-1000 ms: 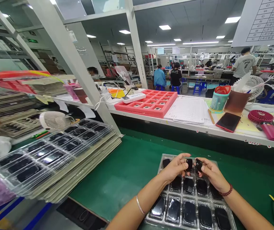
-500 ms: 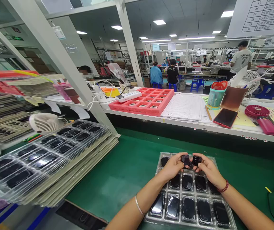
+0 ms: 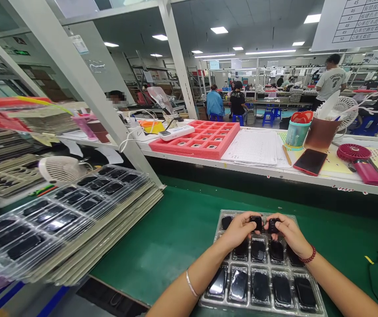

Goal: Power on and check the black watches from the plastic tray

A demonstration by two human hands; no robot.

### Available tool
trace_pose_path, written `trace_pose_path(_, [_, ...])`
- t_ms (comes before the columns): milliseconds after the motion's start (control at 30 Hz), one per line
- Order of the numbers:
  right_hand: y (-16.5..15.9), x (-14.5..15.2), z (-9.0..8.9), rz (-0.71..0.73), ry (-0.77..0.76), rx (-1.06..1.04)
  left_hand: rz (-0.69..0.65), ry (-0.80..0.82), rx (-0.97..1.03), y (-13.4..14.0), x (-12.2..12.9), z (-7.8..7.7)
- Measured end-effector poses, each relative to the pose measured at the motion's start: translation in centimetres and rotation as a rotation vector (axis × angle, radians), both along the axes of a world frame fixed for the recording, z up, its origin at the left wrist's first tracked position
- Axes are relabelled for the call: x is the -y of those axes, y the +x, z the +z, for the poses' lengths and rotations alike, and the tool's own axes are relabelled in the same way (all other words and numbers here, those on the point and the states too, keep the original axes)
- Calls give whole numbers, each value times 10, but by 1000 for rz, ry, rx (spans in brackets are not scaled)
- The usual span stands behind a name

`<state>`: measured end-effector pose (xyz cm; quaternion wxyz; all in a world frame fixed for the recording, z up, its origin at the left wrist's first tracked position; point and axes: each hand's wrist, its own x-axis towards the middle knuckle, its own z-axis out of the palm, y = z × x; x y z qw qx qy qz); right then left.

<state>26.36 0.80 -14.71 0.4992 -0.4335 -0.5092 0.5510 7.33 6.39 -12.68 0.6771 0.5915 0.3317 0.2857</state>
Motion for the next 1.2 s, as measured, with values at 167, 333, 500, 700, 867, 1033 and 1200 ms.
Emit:
trace_pose_path(167, [2,-2,-3,10,43,37,-1,-7,21,-1,3,2])
trace_pose_path(333, [0,-2,-4,7,19,101,8,-1,40,0,2,0])
trace_pose_path(500, [-2,-1,-2,15,18,100,7,6,40,1,2,2])
trace_pose_path(700, [-2,-1,-1,10,12,110,18,16,29,1,4,7])
trace_pose_path(867, [-2,-1,-1,12,6,110,5,39,38,1,3,3])
trace_pose_path(1033, [-2,-1,-3,18,10,107,-7,49,47,1,1,-3])
trace_pose_path(1200, [-2,-1,-3,18,21,107,-10,59,47,2,0,-5])
